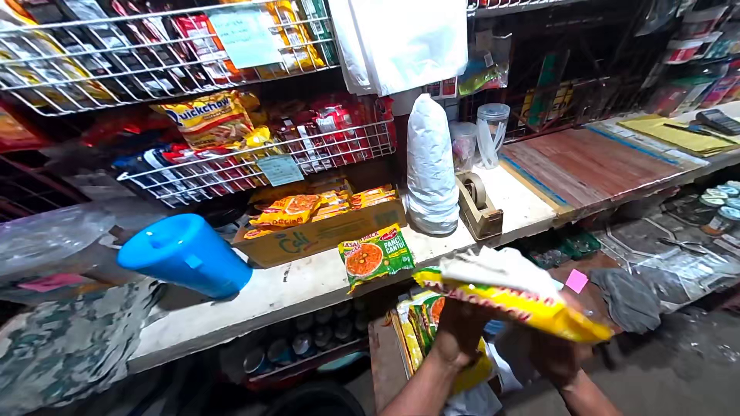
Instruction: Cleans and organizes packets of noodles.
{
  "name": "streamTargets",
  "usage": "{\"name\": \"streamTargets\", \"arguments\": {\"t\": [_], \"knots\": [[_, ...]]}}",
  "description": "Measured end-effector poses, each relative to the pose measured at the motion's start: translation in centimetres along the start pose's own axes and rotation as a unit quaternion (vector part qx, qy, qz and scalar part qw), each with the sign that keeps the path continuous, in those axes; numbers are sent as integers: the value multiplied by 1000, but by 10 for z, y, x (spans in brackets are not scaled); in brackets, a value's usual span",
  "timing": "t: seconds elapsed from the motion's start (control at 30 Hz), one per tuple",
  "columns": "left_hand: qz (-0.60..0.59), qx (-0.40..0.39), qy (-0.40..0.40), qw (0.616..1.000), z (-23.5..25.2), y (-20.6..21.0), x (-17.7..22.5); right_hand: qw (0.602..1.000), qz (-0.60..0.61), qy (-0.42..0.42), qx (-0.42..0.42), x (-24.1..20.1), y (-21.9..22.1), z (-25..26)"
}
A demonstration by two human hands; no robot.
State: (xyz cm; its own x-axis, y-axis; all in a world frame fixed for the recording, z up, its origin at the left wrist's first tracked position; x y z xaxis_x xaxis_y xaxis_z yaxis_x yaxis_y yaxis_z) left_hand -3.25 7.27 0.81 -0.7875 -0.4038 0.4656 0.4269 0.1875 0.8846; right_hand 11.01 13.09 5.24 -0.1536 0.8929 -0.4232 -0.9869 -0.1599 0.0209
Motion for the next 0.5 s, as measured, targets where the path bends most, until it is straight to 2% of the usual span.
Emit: {"name": "streamTargets", "arguments": {"t": [0.1, 0.2, 0.3, 0.4, 0.5], "knots": [[89, 76, 67, 991, -1, -11, 15, 994, -31, 95, 45, 10, 8, 19], [110, 155, 96, 977, -5, -20, 17, 990, -27, 140, 9, 39, 26, 18], [142, 283, 107, 943, -12, -41, 28, 978, -36, 202, -46, 69, 40, 6], [138, 379, 146, 903, -7, -72, 70, 962, -23, 265, -59, 87, 30, 1], [116, 420, 163, 885, 15, -103, 119, 946, 7, 322, -34, 94, 12, -4]]}}
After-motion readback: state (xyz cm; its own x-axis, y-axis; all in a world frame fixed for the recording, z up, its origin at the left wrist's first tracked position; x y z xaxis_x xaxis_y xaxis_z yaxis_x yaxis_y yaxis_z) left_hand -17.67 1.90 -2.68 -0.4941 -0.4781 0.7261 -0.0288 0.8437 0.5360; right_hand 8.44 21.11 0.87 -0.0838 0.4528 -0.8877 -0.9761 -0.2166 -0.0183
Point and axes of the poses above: each hand's wrist, its own z-axis towards the middle knuckle, its own y-axis out of the palm, x = y × z, the point moved 8 cm from there along z, towards the middle knuckle, and after that the axes turned 5 degrees about x, right-handed, at the moved point
